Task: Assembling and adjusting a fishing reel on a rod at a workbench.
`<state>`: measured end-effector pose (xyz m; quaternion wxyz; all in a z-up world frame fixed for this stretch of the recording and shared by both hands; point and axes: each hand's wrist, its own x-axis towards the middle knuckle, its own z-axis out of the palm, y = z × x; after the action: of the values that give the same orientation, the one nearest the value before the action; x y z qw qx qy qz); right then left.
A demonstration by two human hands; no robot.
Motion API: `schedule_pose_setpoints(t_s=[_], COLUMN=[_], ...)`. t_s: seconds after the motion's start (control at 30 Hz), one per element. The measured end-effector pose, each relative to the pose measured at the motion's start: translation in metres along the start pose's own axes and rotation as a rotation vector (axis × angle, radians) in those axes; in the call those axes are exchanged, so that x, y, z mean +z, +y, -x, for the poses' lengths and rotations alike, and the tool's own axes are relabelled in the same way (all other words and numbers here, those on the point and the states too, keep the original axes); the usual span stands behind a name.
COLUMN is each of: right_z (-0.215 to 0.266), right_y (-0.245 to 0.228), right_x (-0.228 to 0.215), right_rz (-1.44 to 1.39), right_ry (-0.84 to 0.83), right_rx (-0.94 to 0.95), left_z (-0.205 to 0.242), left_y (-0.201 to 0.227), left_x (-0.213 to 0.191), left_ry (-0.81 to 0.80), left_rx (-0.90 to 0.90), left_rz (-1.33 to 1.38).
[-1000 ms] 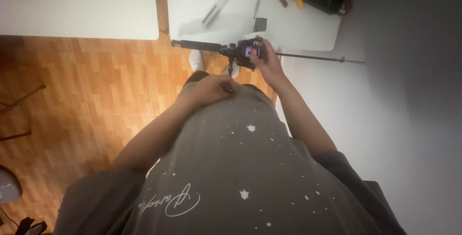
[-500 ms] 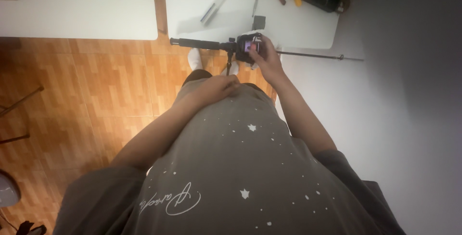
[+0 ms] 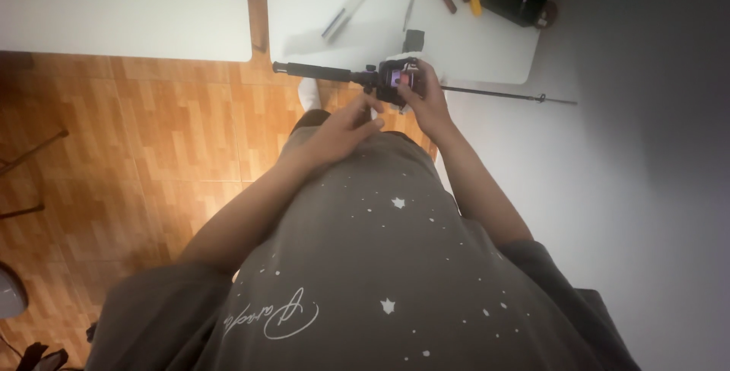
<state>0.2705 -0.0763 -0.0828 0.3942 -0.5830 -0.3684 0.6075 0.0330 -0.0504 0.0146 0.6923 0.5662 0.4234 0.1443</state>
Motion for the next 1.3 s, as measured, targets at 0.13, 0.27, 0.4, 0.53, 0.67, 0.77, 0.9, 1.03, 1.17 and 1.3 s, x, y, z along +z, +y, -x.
schedule_pose_setpoints(t_s=[0.13,0.27,0.4,0.53,0.67,0.77,0.9,1.03,1.17,1.3], right_z=[-0.003,-0.003,-0.002,-0.007,-0.010,-0.006,-0.007,-0.001,0.012,0.009], right_y=[0.012,0.002,0.003,0.026,0.020,0.020,0.027,-0.002,-0.068,-0.097], right_x=[-0.003,-0.001,0.004,-0.002,-0.001,-0.002,-0.005,0.001,0.012,0.029], right_rz=[0.038,0.109,0.039,0.142,0.101,0.122,0.090,0.122,0.562,0.920], right_ry=[0.016,0.018,0.049,0.047,0.008,0.001,-0.010,0.006,0.042,-0.037], right_rx=[-0.046,-0.003,0.033,-0.115,-0.038,-0.031,-0.093,-0.052,-0.366,-0.611], left_z=[0.002,0.002,0.005,0.002,0.003,0.008,0.011,0.011,0.011,0.011], left_y=[0.011,0.023,0.013,-0.004,0.006,0.014,0.023,0.013,0.014,0.004], left_x=[0.001,0.002,0.010,0.014,0.008,0.006,0.005,0.007,0.009,0.011], left_ry=[0.123,0.161,0.280,0.335,0.307,0.272,0.239,0.258,0.251,0.278], left_rx=[0.054,0.039,0.076,0.065,0.060,0.002,-0.089,0.040,-0.017,0.085], left_rz=[-0.180,-0.432,-0.435,-0.392,-0.276,-0.247,-0.208,-0.223,-0.224,-0.209])
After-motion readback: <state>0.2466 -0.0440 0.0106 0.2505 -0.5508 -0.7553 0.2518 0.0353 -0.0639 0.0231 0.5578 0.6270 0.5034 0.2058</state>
